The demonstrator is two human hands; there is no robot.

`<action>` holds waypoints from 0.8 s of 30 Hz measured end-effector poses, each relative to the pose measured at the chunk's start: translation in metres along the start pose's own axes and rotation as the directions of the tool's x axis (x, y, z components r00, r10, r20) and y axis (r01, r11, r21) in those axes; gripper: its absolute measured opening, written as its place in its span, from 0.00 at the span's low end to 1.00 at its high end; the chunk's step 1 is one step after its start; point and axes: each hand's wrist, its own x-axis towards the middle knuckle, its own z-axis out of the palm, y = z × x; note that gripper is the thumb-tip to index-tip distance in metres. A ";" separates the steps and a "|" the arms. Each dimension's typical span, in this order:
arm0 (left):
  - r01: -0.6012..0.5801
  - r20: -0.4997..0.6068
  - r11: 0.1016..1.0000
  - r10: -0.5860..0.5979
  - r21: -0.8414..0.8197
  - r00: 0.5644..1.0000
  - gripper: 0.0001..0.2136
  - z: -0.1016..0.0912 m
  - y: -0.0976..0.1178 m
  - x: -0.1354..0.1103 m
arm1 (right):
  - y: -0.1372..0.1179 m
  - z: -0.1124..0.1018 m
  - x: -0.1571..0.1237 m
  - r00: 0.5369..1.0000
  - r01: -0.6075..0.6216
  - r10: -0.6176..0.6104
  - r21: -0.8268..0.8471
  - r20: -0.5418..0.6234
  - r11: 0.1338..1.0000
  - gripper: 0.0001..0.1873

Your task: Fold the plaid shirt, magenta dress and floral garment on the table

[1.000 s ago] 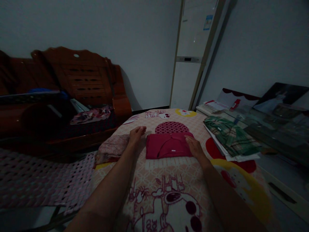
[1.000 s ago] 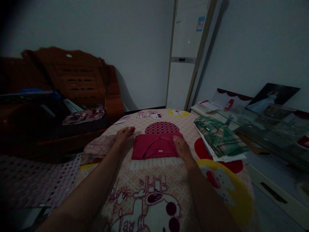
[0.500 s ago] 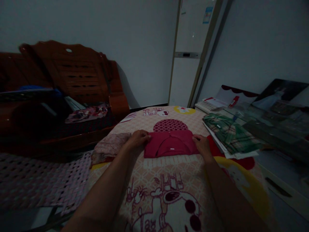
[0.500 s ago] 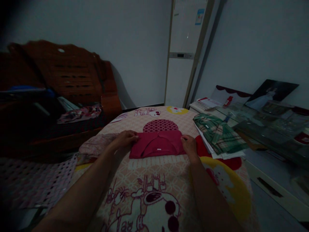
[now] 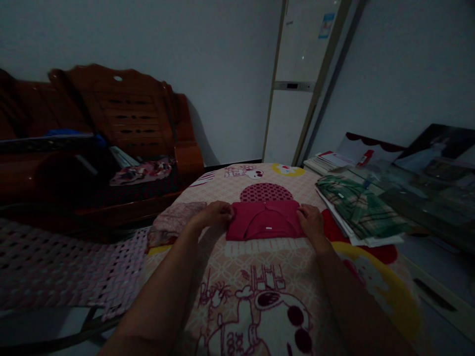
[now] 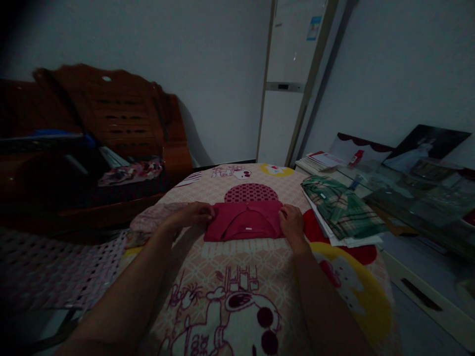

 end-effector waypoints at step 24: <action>0.173 0.187 0.958 -0.131 -0.229 0.973 0.17 0.007 0.005 -0.003 | -0.122 0.052 -0.032 0.882 -0.120 -0.191 0.597 0.431 0.793 0.20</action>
